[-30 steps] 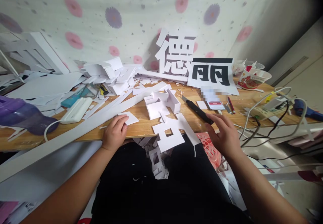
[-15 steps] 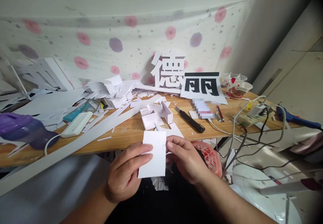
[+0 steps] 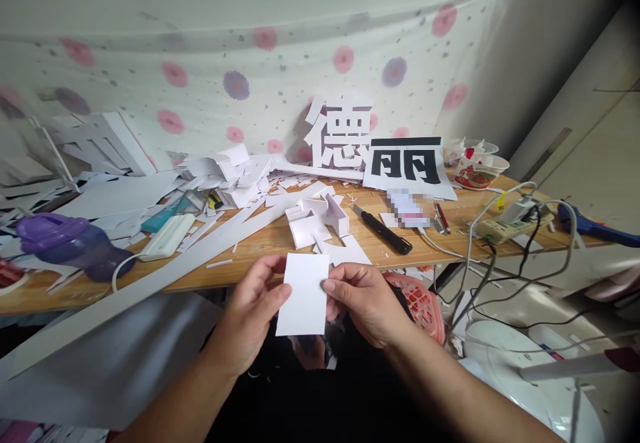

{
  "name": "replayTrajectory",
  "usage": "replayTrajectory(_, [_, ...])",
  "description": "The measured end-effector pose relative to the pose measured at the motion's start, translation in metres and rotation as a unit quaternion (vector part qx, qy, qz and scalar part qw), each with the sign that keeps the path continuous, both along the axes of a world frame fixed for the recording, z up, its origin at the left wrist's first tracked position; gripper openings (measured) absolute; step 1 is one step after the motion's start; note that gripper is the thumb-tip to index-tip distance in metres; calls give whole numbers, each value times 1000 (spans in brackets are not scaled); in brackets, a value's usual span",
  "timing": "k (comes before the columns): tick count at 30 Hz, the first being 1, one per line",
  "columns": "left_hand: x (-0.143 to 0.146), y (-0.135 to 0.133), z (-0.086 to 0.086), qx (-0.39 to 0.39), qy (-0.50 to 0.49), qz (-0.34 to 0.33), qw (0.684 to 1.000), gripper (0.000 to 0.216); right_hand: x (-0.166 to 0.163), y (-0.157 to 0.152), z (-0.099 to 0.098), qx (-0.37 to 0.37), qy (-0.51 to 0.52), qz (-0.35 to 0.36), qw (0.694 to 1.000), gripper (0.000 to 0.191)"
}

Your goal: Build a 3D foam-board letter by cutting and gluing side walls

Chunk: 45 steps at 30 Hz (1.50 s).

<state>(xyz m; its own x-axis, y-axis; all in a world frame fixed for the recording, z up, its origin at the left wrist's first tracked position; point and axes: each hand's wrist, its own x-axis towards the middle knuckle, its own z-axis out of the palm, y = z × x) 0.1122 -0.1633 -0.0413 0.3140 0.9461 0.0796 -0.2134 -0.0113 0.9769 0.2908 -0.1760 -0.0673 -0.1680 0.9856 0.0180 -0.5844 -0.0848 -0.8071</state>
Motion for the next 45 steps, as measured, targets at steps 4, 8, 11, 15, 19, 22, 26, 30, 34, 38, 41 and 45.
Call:
replayTrajectory(4, [9, -5, 0, -137, -22, -64, 988, 29, -5, -4, 1, -10, 11, 28, 999, 23])
replayTrajectory(8, [14, -7, -4, -168, -75, -67, 981, 24, -2, -9, 3, -6, 37, 45, 998, 21])
replayTrajectory(11, [17, -8, -5, -185, -106, -99, 972, 21, 1, -11, 4, 12, 52, 58, 997, 19])
replayTrajectory(15, [17, -9, -4, -189, -127, -140, 964, 19, -1, -10, 3, 59, 79, 68, 993, 15])
replayTrajectory(19, [17, -10, -6, -204, -138, -139, 959, 19, -6, -8, -1, 87, 88, 63, 990, 15])
replayTrajectory(22, [19, -10, -8, -211, -132, -128, 960, 20, -7, -8, -4, 83, 87, 71, 990, 18])
replayTrajectory(26, [21, -9, -6, -213, -124, -103, 964, 21, -6, -9, -4, 74, 82, 66, 992, 23])
replayTrajectory(30, [11, -8, 6, -178, -112, -42, 977, 23, -13, -4, -5, 42, 75, 48, 995, 28])
replayTrajectory(34, [-15, -7, 23, -84, -20, 39, 995, 28, -38, 3, -10, 48, -56, 49, 996, 25])
replayTrajectory(38, [-43, -10, 37, 17, 115, 80, 990, 26, -60, 4, -1, 132, -162, 69, 976, 11])
replayTrajectory(41, [-54, -14, 45, 56, 189, 101, 975, 25, -65, 2, 16, 117, -74, 26, 990, 14])
replayTrajectory(45, [-58, -14, 48, 91, 267, 115, 952, 25, -71, 0, 34, 77, -30, 14, 996, 16])
